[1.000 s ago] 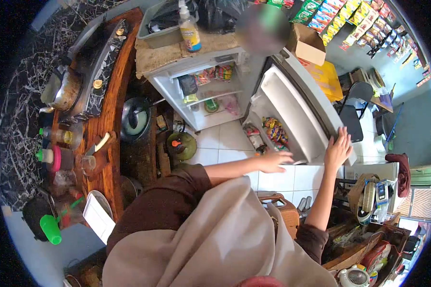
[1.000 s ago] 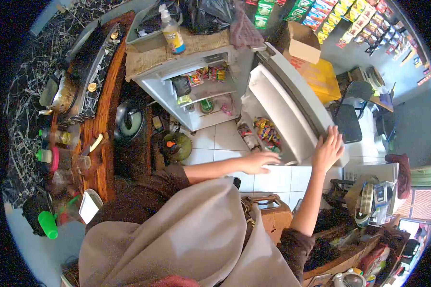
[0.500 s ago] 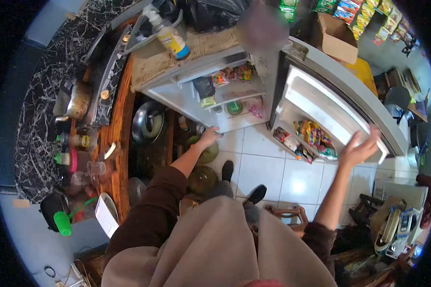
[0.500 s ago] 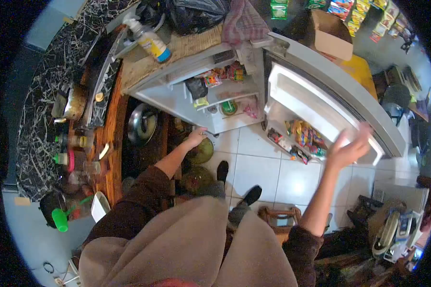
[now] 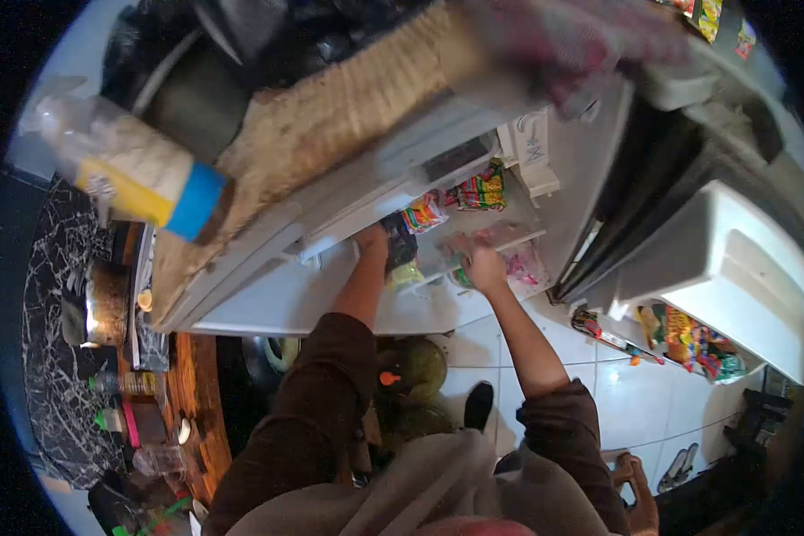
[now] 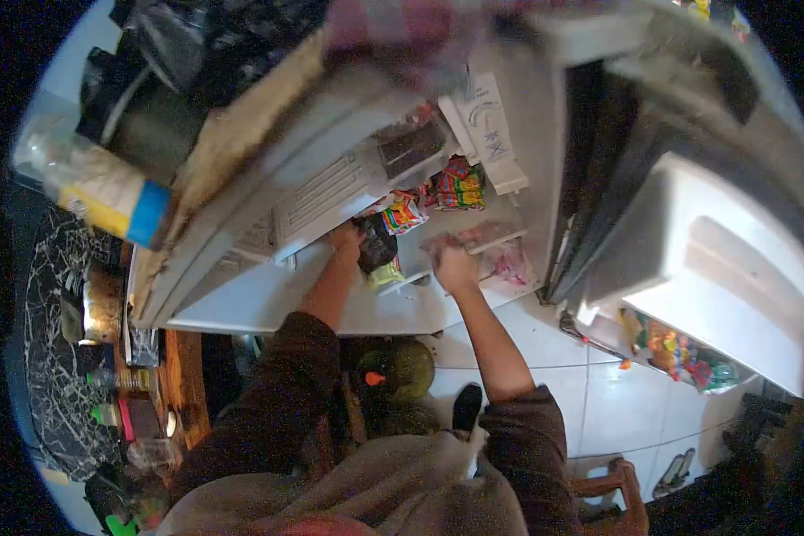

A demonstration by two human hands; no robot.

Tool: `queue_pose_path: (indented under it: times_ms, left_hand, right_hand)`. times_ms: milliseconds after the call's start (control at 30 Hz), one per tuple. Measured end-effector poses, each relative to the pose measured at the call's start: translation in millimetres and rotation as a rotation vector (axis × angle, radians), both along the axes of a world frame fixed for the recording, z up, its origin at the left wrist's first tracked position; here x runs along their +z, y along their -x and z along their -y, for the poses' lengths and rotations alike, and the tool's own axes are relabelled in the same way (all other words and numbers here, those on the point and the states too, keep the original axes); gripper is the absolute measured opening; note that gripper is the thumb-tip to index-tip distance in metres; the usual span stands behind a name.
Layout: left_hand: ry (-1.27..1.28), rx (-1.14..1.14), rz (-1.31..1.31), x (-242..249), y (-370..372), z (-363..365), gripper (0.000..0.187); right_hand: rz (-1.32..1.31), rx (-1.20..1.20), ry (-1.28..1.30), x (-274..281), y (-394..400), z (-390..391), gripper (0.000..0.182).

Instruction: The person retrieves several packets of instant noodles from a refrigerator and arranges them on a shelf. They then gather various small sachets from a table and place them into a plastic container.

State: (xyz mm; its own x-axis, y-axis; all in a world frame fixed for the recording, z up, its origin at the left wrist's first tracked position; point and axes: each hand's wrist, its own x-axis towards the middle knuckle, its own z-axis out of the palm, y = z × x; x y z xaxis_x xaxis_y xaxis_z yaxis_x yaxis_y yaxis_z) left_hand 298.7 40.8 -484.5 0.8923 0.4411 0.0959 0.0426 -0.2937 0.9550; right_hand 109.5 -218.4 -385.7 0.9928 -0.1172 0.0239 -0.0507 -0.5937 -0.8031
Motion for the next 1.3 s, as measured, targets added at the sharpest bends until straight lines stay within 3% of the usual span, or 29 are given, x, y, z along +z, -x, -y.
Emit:
queue_pose_path:
  times_ms: [67,133,267,333,367,400,467,533,567,633,733,767,800,867,900,967,1000,1100,1133,1167,1200,1233,1267,1300]
  left_hand:
    - [0.157,0.068,-0.266,30.9,-20.9,4.8,0.037]
    - [0.217,-0.048,-0.256,64.1,-28.3,9.6,0.035]
    - [0.454,-0.299,-0.301,110.0,-2.3,0.9,0.029]
    - [0.211,-0.494,-0.388,122.4,7.7,8.1,0.028]
    - [-0.040,-0.649,-0.109,119.8,18.1,15.7,0.031]
    - [-0.041,-0.640,-0.110,122.0,17.2,17.9,0.031]
    - [0.595,-0.636,-0.361,126.3,2.4,21.4,0.034]
    - [0.849,-0.494,-0.378,66.0,-54.1,-10.9,0.035]
    - [0.692,-0.851,-0.105,26.7,-73.4,-37.6,0.034]
    - [0.697,-0.727,-0.078,44.5,-56.3,-15.7,0.034]
    - [0.678,-0.399,0.023,81.6,-14.2,22.8,0.034]
    - [0.666,-0.293,0.062,93.2,-3.5,38.7,0.035]
    - [0.657,-0.191,0.101,109.8,12.3,59.5,0.035]
    - [0.646,0.009,0.172,149.4,44.3,86.7,0.035]
    - [0.645,0.006,0.174,153.7,55.4,84.3,0.035]
    - [0.885,0.080,0.129,163.5,85.9,80.7,0.034]
    - [0.915,0.083,0.105,172.8,110.0,83.7,0.034]
    - [0.899,-0.075,0.002,177.3,190.7,83.0,0.034]
    - [0.735,-0.116,-0.148,159.8,215.3,71.3,0.036]
    - [0.828,-0.112,-0.267,176.4,245.8,71.7,0.036]
    - [0.919,-0.108,-0.383,198.9,274.1,68.6,0.036]
    - [0.871,-0.193,-0.377,204.7,297.0,58.4,0.035]
    - [0.826,-0.273,-0.362,213.2,309.5,51.5,0.034]
    - [0.792,-0.314,-0.377,243.6,321.5,50.5,0.033]
  right_hand:
    - [0.032,-0.060,-0.080,-9.4,-49.2,-14.9,0.018]
    - [0.036,-0.151,-0.228,-12.5,-86.1,-34.4,0.021]
    - [0.117,-0.096,-0.396,-17.7,-144.9,-73.2,0.030]
    - [0.265,0.123,0.100,-38.1,-178.2,-91.8,0.038]
    - [0.268,0.131,0.097,-36.2,-183.9,-100.9,0.038]
    - [0.265,0.031,-0.187,-29.7,-186.7,-109.2,0.038]
    - [0.255,-0.026,-0.603,-23.3,-191.7,-121.9,0.035]
    - [0.193,-0.049,-0.164,-16.4,-192.4,-119.9,0.037]
    - [0.188,-0.041,-0.163,-29.1,-205.2,-125.6,0.037]
    - [0.278,-0.141,-0.763,-66.2,-231.4,-142.0,0.035]
    - [0.215,-0.222,-0.869,-61.6,-220.0,-139.8,0.031]
    - [0.131,-0.348,-0.702,-49.7,-210.9,-138.0,0.029]
    - [0.399,-0.336,-0.577,-55.5,-209.2,-144.6,0.026]
    - [0.312,-0.302,-0.517,-74.7,-229.2,-156.5,0.023]
    - [0.315,-0.304,-0.518,-45.4,-211.3,-146.1,0.023]
    - [0.315,-0.415,-1.700,13.1,-163.5,-118.4,0.021]
    - [0.204,-0.371,-1.831,21.4,-144.2,-99.7,0.020]
    - [0.108,-0.275,-1.759,47.8,-56.6,-49.2,0.030]
    - [0.042,-0.183,-1.695,42.2,-26.8,-33.7,0.032]
    - [0.102,-0.143,-1.639,19.9,-3.5,-23.9,0.031]
    - [0.058,-0.153,-1.671,49.1,39.1,-10.2,0.029]
    - [0.039,-0.091,-1.629,66.9,71.3,4.7,0.027]
    - [0.010,-0.188,-1.590,88.9,105.7,14.9,0.024]
    - [0.002,-0.122,-1.536,116.3,137.5,28.6,0.023]
